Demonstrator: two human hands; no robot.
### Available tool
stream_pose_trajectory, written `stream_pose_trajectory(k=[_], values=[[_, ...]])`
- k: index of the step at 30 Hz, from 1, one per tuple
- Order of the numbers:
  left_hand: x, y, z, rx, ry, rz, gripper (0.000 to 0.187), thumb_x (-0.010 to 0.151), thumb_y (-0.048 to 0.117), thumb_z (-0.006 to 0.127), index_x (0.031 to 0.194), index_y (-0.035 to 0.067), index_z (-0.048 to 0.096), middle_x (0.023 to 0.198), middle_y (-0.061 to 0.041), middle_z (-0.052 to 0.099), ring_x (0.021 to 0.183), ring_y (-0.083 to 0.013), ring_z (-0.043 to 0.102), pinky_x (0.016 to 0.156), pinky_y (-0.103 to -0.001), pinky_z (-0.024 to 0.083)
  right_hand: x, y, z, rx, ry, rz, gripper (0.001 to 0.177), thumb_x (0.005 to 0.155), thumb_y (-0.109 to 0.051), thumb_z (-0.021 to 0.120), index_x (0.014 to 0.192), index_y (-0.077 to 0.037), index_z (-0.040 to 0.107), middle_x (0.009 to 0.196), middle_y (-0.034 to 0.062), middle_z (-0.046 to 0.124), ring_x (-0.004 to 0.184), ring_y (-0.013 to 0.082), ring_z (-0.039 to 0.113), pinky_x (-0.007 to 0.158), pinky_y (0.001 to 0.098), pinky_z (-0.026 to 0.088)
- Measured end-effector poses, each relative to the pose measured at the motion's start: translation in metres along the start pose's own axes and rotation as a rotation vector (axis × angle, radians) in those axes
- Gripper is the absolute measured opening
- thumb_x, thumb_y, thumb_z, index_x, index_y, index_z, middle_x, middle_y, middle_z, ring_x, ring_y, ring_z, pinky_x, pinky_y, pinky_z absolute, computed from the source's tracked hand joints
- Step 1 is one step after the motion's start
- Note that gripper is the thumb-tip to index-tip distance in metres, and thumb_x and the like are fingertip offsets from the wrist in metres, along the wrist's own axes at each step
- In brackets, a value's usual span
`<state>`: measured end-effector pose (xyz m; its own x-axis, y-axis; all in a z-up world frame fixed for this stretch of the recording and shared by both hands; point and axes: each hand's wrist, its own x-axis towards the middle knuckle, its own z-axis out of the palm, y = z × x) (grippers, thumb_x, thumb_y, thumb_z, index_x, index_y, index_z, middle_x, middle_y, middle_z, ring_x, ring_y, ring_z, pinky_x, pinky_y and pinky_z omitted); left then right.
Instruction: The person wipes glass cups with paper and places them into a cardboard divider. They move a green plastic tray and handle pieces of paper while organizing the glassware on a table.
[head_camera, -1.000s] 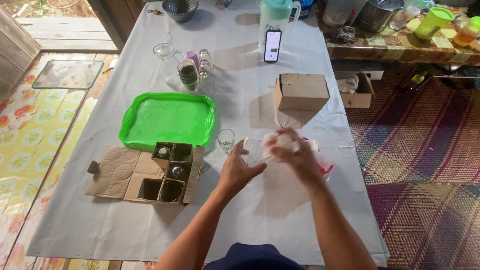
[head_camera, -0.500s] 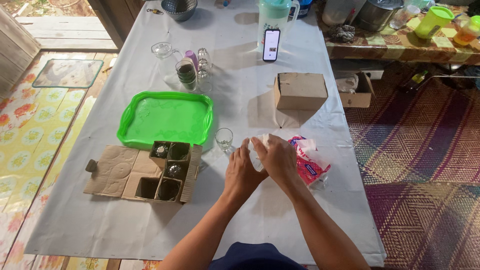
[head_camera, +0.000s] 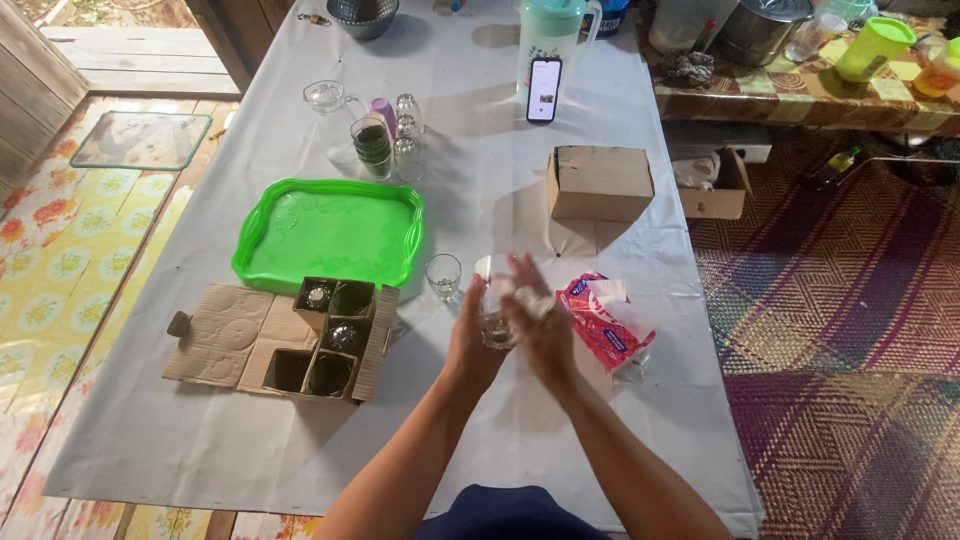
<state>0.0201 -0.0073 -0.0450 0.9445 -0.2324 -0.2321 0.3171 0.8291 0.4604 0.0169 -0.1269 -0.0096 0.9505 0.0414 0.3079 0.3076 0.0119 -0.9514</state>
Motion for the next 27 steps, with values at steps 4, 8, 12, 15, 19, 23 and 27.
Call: stream_pose_trajectory(k=[4, 8, 12, 15, 19, 23, 27], values=[[0.006, -0.006, -0.003, -0.032, 0.148, -0.036, 0.066, 0.091, 0.060, 0.048, 0.146, 0.023, 0.042, 0.128, -0.008, 0.064, 0.117, -0.0255, 0.064, 0.098, -0.044, 0.052, -0.018, -0.025, 0.007, -0.677, -0.019, -0.644, 0.036, 0.097, -0.026, 0.068, 0.129, -0.010, 0.068, 0.155, 0.0076, 0.051, 0.145, 0.0357, 0.050, 0.116, 0.0504, 0.044], [0.012, -0.017, -0.011, -0.201, 0.012, -0.087, 0.070, 0.101, 0.061, 0.049, 0.145, 0.008, 0.046, 0.134, -0.014, 0.059, 0.125, -0.0293, 0.057, 0.105, -0.044, 0.050, -0.005, -0.017, -0.004, -0.707, -0.034, -0.759, 0.027, 0.101, -0.021, 0.062, 0.126, -0.010, 0.065, 0.140, 0.0146, 0.062, 0.135, 0.0375, 0.059, 0.112, 0.0488, 0.050], [0.007, -0.025, -0.008, 0.306, -0.144, 0.095, 0.066, 0.099, 0.055, 0.049, 0.150, 0.012, 0.044, 0.144, -0.002, 0.061, 0.134, -0.0147, 0.058, 0.114, -0.033, 0.042, 0.011, -0.005, -0.014, -0.392, 0.058, -0.246, 0.019, 0.105, -0.023, 0.064, 0.111, -0.007, 0.073, 0.105, 0.0071, 0.077, 0.096, 0.0208, 0.078, 0.084, 0.0327, 0.061], [-0.005, -0.034, 0.008, 0.478, -0.031, 0.079, 0.058, 0.104, 0.045, 0.055, 0.142, 0.003, 0.044, 0.120, -0.010, 0.061, 0.107, -0.0224, 0.062, 0.095, -0.044, 0.052, 0.036, -0.004, -0.035, -0.091, -0.010, 0.160, 0.028, 0.100, -0.024, 0.065, 0.116, -0.003, 0.074, 0.098, 0.0062, 0.073, 0.079, 0.0116, 0.061, 0.066, 0.0281, 0.052], [-0.016, -0.031, 0.039, 0.078, 0.093, -0.141, 0.069, 0.104, 0.052, 0.049, 0.151, 0.003, 0.041, 0.108, -0.015, 0.064, 0.094, -0.0234, 0.066, 0.085, -0.037, 0.058, 0.052, 0.002, -0.049, 0.109, -0.054, 0.292, 0.030, 0.097, -0.026, 0.065, 0.117, -0.005, 0.073, 0.094, 0.0020, 0.075, 0.078, 0.0070, 0.066, 0.068, 0.0246, 0.054], [-0.023, -0.040, 0.047, 0.625, 0.148, 0.136, 0.077, 0.097, 0.044, 0.053, 0.160, 0.020, 0.015, 0.109, -0.008, 0.062, 0.088, -0.0158, 0.060, 0.074, -0.031, 0.053, 0.039, 0.006, -0.046, -0.346, -0.041, 0.118, 0.030, 0.100, -0.029, 0.067, 0.107, -0.001, 0.074, 0.086, 0.0061, 0.074, 0.074, 0.0101, 0.067, 0.064, 0.0281, 0.054], [-0.024, -0.042, 0.042, 0.687, 0.031, 0.222, 0.083, 0.103, 0.044, 0.058, 0.166, 0.016, 0.011, 0.113, -0.010, 0.062, 0.090, -0.0139, 0.057, 0.077, -0.028, 0.050, 0.039, 0.003, -0.054, -0.280, -0.128, 0.130, 0.031, 0.097, -0.028, 0.066, 0.110, -0.002, 0.076, 0.080, 0.0075, 0.073, 0.068, 0.0109, 0.064, 0.059, 0.0274, 0.052]])
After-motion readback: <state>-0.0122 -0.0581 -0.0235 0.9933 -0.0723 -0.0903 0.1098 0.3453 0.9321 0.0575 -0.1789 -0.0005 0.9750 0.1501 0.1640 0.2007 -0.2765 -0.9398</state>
